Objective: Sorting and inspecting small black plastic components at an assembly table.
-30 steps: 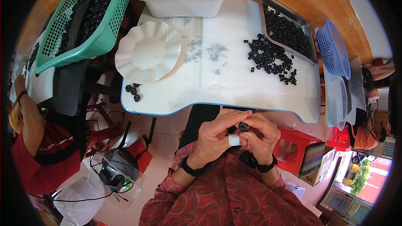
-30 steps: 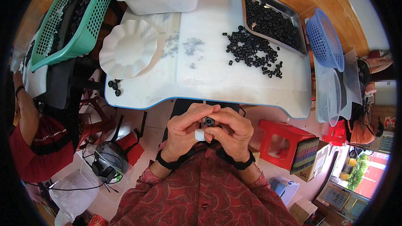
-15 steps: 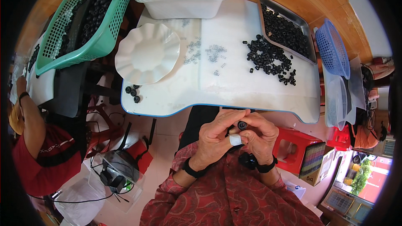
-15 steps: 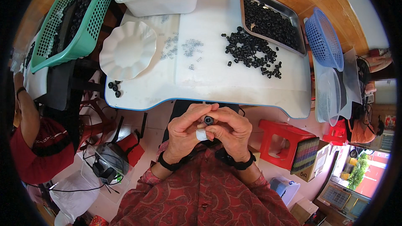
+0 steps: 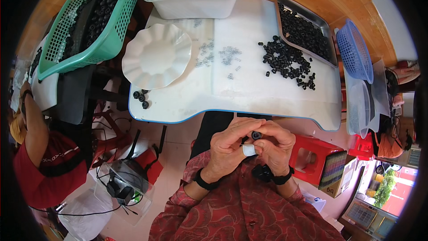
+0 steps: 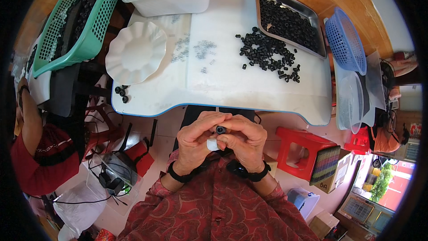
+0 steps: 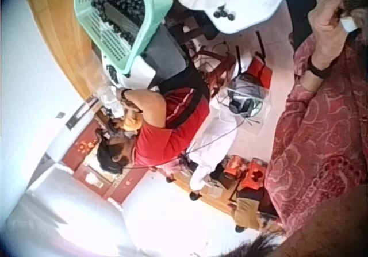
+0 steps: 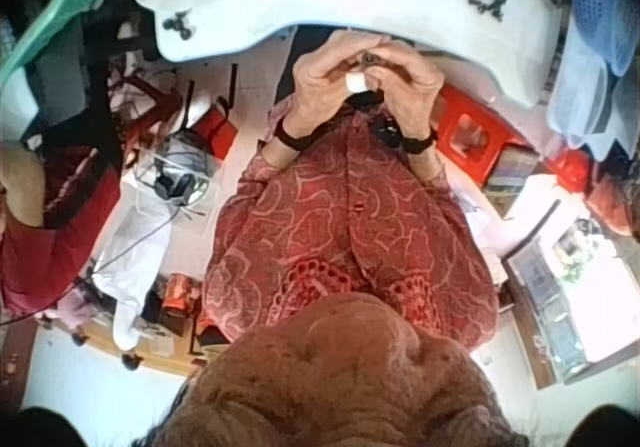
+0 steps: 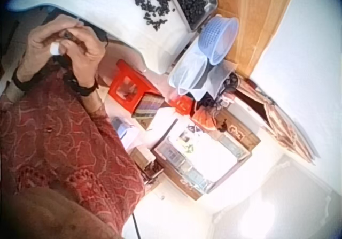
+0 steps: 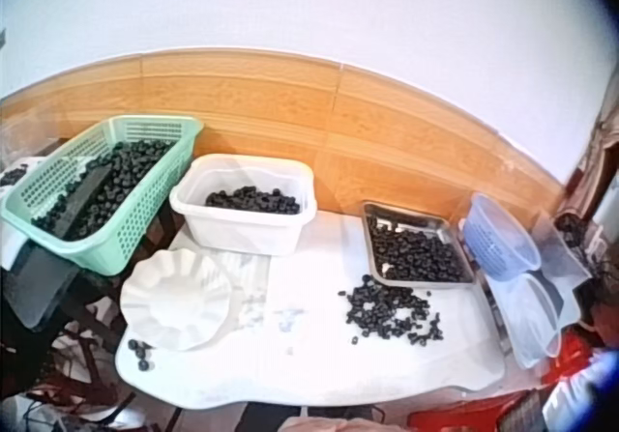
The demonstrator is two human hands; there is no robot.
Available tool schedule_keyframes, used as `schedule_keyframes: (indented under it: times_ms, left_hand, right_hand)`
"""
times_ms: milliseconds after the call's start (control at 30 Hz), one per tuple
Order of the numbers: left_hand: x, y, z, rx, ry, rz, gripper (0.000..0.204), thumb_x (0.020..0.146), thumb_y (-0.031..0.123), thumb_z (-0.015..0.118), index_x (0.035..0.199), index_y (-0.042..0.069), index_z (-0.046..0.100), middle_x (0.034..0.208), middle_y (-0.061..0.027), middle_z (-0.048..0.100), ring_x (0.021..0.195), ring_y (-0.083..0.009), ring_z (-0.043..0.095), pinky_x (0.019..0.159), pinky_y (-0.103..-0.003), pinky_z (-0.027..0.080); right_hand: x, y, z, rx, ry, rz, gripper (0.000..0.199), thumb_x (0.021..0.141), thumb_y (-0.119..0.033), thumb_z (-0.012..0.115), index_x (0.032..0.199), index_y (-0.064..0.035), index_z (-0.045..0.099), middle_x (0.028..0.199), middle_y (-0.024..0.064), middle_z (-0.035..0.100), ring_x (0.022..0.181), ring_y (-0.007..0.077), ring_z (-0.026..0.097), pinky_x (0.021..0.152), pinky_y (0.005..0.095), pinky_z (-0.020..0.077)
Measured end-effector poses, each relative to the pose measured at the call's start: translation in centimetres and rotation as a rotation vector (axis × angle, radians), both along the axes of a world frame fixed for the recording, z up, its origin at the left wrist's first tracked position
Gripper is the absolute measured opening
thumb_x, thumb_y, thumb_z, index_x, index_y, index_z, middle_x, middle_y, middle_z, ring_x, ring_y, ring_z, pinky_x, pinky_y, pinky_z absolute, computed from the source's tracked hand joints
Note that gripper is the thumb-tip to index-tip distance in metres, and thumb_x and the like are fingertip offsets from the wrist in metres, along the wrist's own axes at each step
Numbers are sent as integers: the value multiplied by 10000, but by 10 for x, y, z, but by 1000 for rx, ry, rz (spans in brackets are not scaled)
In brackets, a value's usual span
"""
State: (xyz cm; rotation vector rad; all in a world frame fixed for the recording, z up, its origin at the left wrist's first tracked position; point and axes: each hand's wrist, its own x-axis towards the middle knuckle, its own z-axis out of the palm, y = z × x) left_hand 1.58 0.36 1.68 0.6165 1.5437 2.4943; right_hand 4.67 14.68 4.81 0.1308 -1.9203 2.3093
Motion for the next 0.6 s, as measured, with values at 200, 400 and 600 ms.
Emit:
schedule_keyframes:
  times_ms: [200,400,600]
  left_hand:
    - [-1,2,-1,-26,-57,21,536,744,24,799,1250,15,622,1212,-102,644,976,-125,550,762,-236,451]
    - [-3,3,-2,-73,26,18,564,752,4,791,1280,10,594,1233,-103,622,984,-133,558,786,-249,460]
    - [-3,0,12,-7,-54,-101,510,839,-70,670,1328,-17,535,1312,-148,547,1024,-154,570,891,-277,484]
  right_hand:
    - [-2,-1,-9,-156,-48,-9,227,826,59,695,1051,68,666,968,151,663,721,140,598,605,239,484]
    - [0,5,-5,-225,-110,22,214,839,34,693,1050,63,668,960,157,673,689,137,590,609,244,487]
    - [-1,14,-6,-314,-121,36,235,858,-19,691,1081,50,664,985,168,680,705,166,627,657,282,530]
